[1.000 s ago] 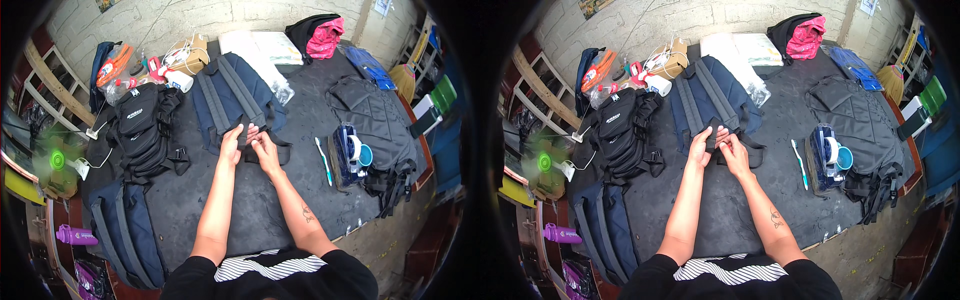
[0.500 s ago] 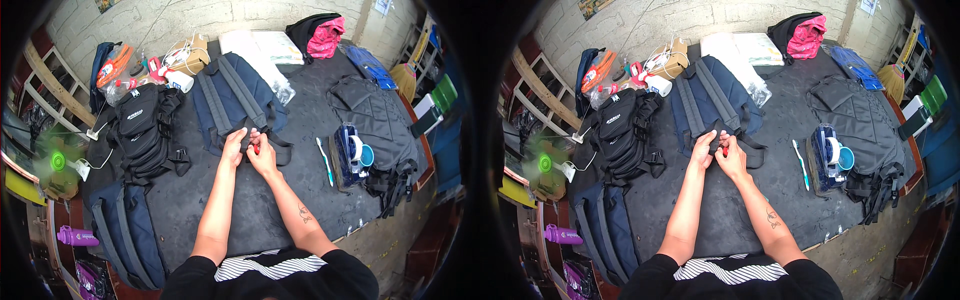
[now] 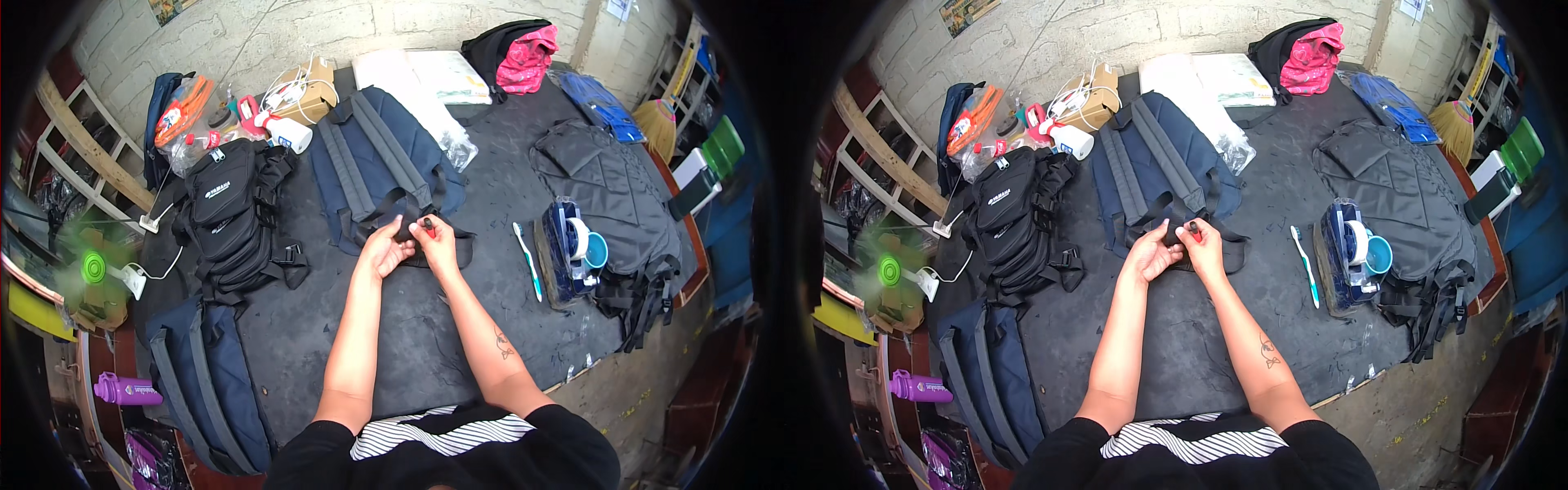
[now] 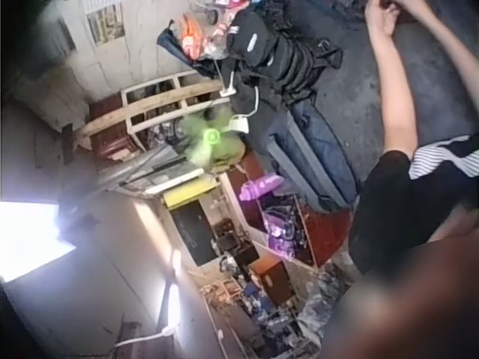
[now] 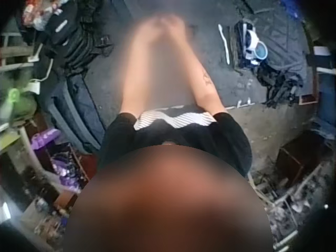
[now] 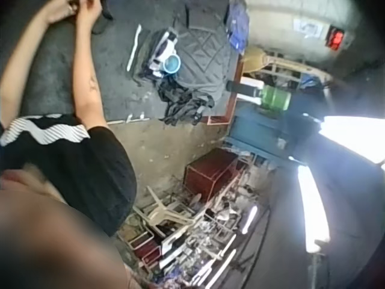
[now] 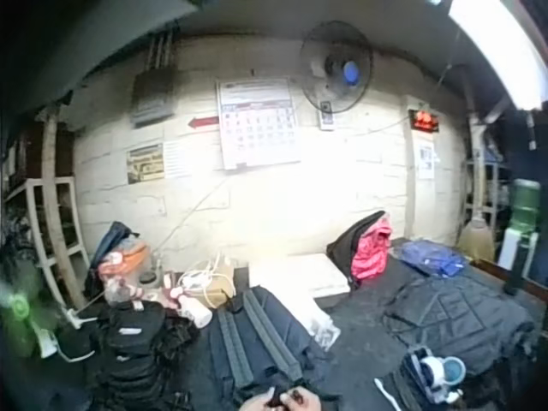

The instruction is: Trimming loose threads with scissors and burning them with a lighter while inspecting backpacks on a workbench.

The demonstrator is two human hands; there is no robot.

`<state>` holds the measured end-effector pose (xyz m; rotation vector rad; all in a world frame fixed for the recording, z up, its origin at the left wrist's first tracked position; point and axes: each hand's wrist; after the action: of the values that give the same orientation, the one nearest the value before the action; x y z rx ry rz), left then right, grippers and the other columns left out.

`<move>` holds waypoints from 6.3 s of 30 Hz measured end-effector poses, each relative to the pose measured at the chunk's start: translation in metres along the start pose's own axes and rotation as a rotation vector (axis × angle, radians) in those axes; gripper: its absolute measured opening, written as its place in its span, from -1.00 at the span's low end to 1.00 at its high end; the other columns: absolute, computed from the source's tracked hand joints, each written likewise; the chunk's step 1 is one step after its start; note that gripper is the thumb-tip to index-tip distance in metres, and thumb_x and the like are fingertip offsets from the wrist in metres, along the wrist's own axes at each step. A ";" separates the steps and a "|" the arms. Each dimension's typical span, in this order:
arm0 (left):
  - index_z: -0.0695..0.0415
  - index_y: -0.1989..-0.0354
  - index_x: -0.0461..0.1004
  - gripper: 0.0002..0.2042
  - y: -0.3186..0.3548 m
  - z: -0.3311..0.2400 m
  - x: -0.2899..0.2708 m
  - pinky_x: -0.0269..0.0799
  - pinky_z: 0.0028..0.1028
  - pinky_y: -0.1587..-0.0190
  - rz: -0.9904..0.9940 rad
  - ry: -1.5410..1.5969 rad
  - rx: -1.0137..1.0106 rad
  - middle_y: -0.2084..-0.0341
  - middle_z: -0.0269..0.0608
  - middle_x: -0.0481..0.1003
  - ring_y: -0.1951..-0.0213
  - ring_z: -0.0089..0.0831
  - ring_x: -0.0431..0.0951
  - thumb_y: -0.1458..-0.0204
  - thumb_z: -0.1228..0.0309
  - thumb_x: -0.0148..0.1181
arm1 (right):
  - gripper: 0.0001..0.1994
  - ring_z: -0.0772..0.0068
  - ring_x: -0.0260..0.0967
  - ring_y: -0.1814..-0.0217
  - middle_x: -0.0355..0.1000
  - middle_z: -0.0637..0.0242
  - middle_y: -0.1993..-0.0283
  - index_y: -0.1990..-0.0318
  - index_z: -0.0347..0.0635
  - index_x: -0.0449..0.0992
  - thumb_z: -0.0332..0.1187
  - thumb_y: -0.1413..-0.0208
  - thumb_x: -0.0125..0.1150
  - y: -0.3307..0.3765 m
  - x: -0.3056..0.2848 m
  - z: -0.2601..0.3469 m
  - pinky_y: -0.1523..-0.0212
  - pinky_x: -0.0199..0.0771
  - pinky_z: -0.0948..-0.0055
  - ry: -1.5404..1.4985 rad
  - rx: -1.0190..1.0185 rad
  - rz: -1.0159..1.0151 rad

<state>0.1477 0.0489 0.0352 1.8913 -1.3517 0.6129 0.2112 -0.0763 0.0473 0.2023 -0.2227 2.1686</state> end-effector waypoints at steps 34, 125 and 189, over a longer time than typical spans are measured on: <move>0.21 0.28 0.35 -0.97 0.009 0.017 0.009 0.39 -0.55 0.14 -0.149 -0.367 0.386 0.24 -0.17 0.49 0.20 -0.48 0.50 -0.12 0.56 0.02 | -0.77 0.02 0.45 0.32 0.46 0.14 0.36 0.32 -0.21 0.25 -0.35 0.08 0.14 0.021 0.007 0.009 0.30 0.43 0.18 0.709 -0.258 -0.158; 0.35 0.06 0.36 -0.71 -0.004 -0.009 0.023 0.38 -0.36 -0.05 -0.016 -0.141 0.355 0.15 0.03 0.50 0.11 -0.26 0.52 -0.03 0.49 0.00 | -0.78 0.20 0.42 0.34 0.29 0.32 0.30 0.31 -0.14 0.29 -0.43 0.16 0.13 -0.009 0.009 0.019 0.35 0.42 0.24 0.783 -0.348 -0.094; 0.09 -0.13 -0.11 -0.53 0.029 -0.051 0.007 0.49 -0.19 0.06 0.023 -0.164 0.384 0.11 0.31 0.40 0.11 0.03 0.51 -0.11 0.53 -0.03 | -0.82 0.25 0.47 0.37 0.49 0.30 0.34 0.32 -0.17 0.41 -0.39 0.14 0.13 0.000 0.042 0.021 0.35 0.45 0.32 0.715 -0.364 -0.074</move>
<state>0.1238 0.0783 0.0804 2.2765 -1.4377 0.7883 0.1888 -0.0476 0.0772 -0.7467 -0.1849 1.9499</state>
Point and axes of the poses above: each hand's wrist, its own y-axis away from the middle knuckle, its own x-axis out of the palm, z = x × y
